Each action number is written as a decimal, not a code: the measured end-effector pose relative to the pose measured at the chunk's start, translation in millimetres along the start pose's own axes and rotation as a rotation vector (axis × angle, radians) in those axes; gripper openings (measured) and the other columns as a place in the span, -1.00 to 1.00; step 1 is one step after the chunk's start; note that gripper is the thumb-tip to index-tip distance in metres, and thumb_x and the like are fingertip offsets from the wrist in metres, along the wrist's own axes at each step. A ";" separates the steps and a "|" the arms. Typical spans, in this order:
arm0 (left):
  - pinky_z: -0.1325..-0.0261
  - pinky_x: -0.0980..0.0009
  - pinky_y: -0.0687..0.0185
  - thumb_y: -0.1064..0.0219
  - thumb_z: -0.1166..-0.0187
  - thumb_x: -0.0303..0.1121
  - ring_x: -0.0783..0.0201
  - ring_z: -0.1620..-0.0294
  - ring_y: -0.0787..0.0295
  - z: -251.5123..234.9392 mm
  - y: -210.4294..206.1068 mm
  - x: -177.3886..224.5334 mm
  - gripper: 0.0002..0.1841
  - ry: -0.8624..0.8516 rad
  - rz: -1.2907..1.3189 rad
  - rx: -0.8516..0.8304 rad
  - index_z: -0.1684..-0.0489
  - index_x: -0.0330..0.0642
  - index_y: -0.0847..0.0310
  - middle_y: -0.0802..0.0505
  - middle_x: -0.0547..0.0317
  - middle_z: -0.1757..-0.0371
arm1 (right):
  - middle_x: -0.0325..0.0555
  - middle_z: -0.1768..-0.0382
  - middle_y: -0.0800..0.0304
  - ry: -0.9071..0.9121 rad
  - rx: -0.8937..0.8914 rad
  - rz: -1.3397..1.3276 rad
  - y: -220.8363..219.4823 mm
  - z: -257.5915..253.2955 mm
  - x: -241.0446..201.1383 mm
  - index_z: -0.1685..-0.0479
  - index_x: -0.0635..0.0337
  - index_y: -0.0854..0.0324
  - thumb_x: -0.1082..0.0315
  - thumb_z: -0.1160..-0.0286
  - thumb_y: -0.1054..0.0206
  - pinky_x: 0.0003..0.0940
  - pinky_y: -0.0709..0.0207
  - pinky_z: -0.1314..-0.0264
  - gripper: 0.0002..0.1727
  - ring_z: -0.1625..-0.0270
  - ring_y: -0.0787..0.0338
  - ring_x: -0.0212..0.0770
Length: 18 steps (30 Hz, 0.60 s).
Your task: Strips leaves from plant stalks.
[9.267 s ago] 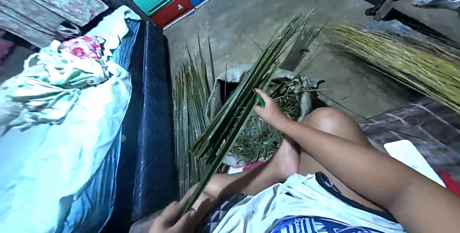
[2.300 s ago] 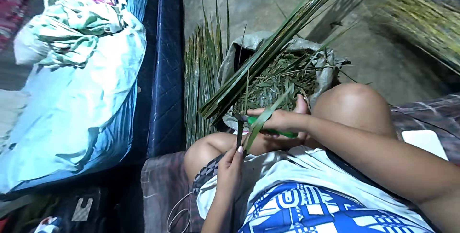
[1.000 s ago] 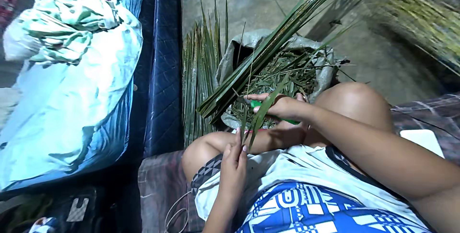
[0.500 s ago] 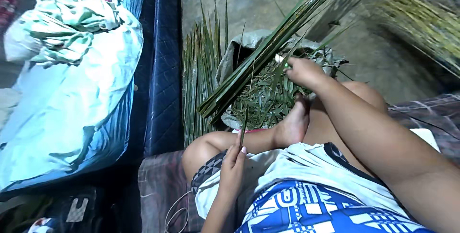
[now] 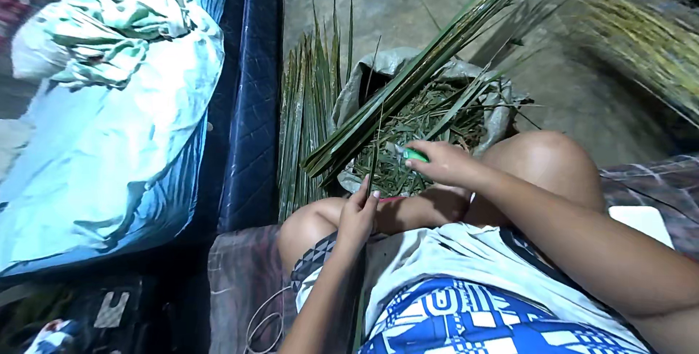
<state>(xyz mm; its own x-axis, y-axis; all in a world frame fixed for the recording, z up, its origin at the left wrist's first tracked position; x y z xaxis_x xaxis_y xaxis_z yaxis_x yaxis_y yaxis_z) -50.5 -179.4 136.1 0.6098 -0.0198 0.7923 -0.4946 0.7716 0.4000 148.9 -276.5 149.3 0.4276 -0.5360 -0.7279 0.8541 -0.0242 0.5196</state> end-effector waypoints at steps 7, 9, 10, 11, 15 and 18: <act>0.43 0.51 -0.45 -0.02 -0.83 -0.35 0.51 0.53 -0.48 -16.5 -6.7 4.1 -0.50 -0.091 -0.032 0.077 -0.75 -0.19 -0.32 -0.78 0.12 0.11 | 0.21 0.10 -0.73 0.232 -0.263 0.022 -52.4 8.7 -27.8 -0.34 0.26 -0.46 0.02 -0.92 0.03 0.21 -0.60 -0.07 -0.53 0.03 -0.79 0.18; 0.16 0.48 -0.54 0.01 -0.84 -0.35 0.47 0.29 -0.62 -17.5 -8.6 2.8 -0.50 -0.124 -0.068 0.096 -0.74 -0.21 -0.34 -0.82 0.02 -0.12 | 0.22 0.09 -0.73 0.207 -0.253 0.118 -55.5 6.2 -31.3 -0.32 0.26 -0.44 0.03 -0.91 0.03 0.22 -0.58 -0.08 -0.54 -0.02 -0.80 0.22; 0.06 0.45 -0.55 0.03 -0.81 -0.38 0.44 0.20 -0.64 -17.8 -9.4 2.0 -0.51 -0.142 -0.103 0.101 -0.70 -0.25 -0.39 -0.81 -0.02 -0.15 | 0.27 0.06 -0.75 0.200 -0.228 0.179 -55.9 4.1 -31.4 -0.35 0.29 -0.44 0.04 -0.91 0.04 0.25 -0.58 -0.10 -0.53 -0.06 -0.81 0.27; -0.04 0.42 -0.55 0.04 -0.78 -0.40 0.41 0.12 -0.66 -18.1 -10.1 1.4 -0.54 -0.153 -0.139 0.108 -0.58 -0.32 -0.51 -0.80 -0.05 -0.16 | 0.29 0.04 -0.76 0.190 -0.200 0.243 -56.1 1.8 -30.9 -0.36 0.30 -0.43 0.04 -0.91 0.05 0.27 -0.59 -0.10 -0.52 -0.09 -0.82 0.30; -0.03 0.33 -0.55 -0.01 -0.86 -0.30 0.31 0.16 -0.64 -15.3 -15.2 2.9 -0.58 -0.113 -0.202 0.086 -0.48 -0.37 -0.58 -0.79 -0.07 -0.01 | 0.33 -0.01 -0.79 0.083 -0.068 0.348 -47.4 -11.6 -23.3 -0.39 0.31 -0.46 0.07 -0.93 0.07 0.29 -0.62 -0.13 -0.52 -0.15 -0.83 0.36; 0.05 0.39 -0.53 0.01 -0.88 -0.27 0.36 0.21 -0.61 -13.0 -18.9 2.7 -0.52 -0.097 -0.181 0.049 -0.70 -0.21 -0.40 -0.80 -0.04 -0.06 | 0.33 0.02 -0.80 -0.074 0.036 0.292 -26.4 -30.0 -6.3 -0.43 0.27 -0.45 0.06 -0.92 0.04 0.33 -0.63 -0.09 -0.52 -0.11 -0.84 0.37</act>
<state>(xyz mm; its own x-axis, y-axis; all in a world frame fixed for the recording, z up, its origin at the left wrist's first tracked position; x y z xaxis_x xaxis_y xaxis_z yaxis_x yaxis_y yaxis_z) -31.5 -185.8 124.7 0.6300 -0.2185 0.7452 -0.4135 0.7179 0.5601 132.5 -247.2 126.8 0.6300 -0.5847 -0.5111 0.6862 0.1109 0.7189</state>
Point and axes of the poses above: each hand's wrist, its own z-axis away from the middle knuckle, its own y-axis out of the back of the hand, x = y × z, the point moved 4 cm from there along -z, towards the middle knuckle
